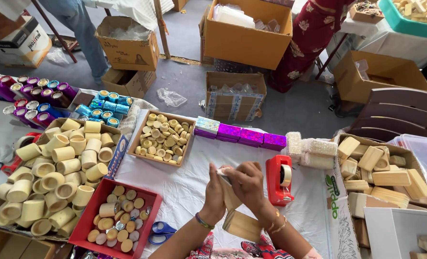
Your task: Wrapping rectangular bars of soap in decorative purple foil and securing them with tape.
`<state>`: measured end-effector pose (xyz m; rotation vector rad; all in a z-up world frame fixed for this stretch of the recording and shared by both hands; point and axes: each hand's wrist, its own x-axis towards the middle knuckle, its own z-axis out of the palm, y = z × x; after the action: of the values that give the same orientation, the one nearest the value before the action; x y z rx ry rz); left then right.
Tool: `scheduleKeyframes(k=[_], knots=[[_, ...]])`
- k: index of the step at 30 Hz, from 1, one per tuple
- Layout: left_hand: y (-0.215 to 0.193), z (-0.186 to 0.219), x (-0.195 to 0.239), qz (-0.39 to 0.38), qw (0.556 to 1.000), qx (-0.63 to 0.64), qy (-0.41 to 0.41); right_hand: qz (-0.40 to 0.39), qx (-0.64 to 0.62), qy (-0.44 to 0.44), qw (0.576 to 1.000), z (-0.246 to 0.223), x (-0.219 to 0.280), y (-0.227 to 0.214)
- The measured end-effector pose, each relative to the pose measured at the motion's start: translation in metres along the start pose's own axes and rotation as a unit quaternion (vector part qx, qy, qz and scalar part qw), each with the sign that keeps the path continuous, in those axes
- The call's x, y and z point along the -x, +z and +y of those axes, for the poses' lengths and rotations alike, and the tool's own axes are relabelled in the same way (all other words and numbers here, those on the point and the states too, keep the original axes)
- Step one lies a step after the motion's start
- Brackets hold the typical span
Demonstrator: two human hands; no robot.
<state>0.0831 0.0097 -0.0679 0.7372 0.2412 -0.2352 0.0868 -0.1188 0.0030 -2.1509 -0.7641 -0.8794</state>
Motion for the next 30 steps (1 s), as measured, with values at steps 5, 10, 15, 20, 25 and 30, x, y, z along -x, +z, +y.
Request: scheduleKeyframes(k=[5,10,15,20,25,30], knots=[[0.01,0.033,0.002,-0.073,0.996,0.054,-0.008,-0.107,-0.07,-0.084,0.988,-0.011,-0.012,-0.018],[-0.003,0.008,-0.01,0.005,0.999,0.014,-0.032,-0.06,0.013,-0.063,0.996,0.0,-0.009,-0.01],[0.0,0.032,-0.008,-0.12,0.991,0.048,0.031,-0.11,-0.034,-0.107,0.988,-0.006,0.002,-0.011],[0.0,0.017,-0.007,0.001,1.0,-0.011,0.006,-0.002,0.048,-0.06,0.997,0.001,0.001,0.0],[0.005,0.039,0.004,-0.121,0.99,-0.023,0.064,-0.098,-0.032,-0.115,0.988,-0.002,0.01,-0.002],[-0.004,0.024,-0.003,-0.114,0.992,-0.048,0.013,0.024,0.036,-0.043,0.998,-0.011,-0.002,-0.001]])
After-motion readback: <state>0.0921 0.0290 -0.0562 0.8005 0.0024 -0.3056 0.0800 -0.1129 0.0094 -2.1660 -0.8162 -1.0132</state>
